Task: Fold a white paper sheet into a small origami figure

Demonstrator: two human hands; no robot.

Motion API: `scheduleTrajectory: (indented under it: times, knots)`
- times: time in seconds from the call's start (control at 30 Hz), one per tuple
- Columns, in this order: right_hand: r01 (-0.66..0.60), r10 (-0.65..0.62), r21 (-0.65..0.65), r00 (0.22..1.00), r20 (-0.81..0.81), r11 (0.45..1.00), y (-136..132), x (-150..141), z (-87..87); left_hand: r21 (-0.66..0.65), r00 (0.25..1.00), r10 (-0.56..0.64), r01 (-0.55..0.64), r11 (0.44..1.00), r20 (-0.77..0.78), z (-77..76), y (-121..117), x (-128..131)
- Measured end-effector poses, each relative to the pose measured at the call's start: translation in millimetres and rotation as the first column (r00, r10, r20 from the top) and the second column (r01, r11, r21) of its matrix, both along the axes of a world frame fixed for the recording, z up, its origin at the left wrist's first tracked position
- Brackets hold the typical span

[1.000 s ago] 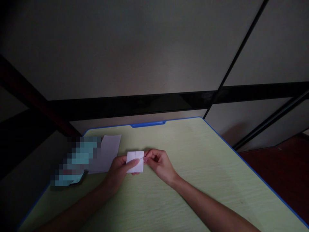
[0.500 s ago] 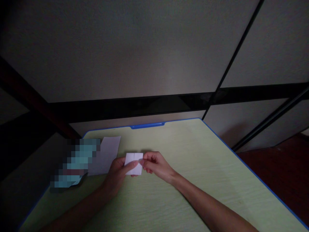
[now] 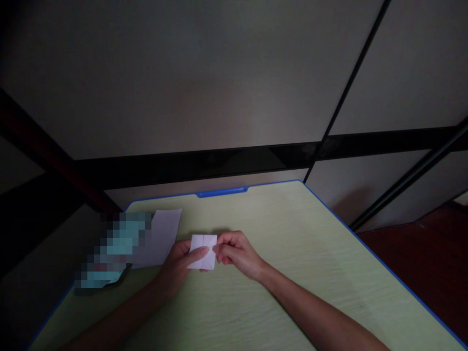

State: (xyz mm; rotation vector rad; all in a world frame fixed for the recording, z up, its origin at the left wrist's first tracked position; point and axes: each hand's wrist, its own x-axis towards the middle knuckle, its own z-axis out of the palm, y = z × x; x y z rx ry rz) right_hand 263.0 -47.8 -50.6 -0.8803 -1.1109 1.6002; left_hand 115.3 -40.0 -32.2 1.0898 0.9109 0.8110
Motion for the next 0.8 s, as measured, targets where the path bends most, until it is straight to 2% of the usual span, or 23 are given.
scheduleTrajectory:
  times: [0.2,0.37,0.5,0.7,0.8]
  knots:
    - [0.008,-0.008,-0.027,1.0,-0.019,1.0,-0.2,-1.2,2.2,-0.086,0.983,0.134,-0.124,0.989,0.125,-1.8,0.2,2.0]
    - [0.031,-0.033,-0.03,0.997,-0.064,0.999,0.1,-2.6,2.8,0.009,0.996,0.002,-0.003,1.0,0.087,-2.2,1.3,-0.3]
    - [0.024,-0.028,-0.047,0.997,-0.075,0.999,0.2,-3.8,3.8,0.051,1.0,0.004,-0.005,0.999,0.013,-2.6,2.5,-1.9]
    - [-0.059,0.057,0.048,0.997,0.055,0.997,-0.3,-3.2,3.3,0.086,0.998,-0.017,0.021,0.996,-0.053,2.7,-0.3,-0.5]
    - [-0.075,0.072,0.054,0.996,0.046,0.996,-2.2,-1.9,2.5,0.081,0.998,-0.041,0.045,0.996,-0.051,3.5,-2.1,0.4]
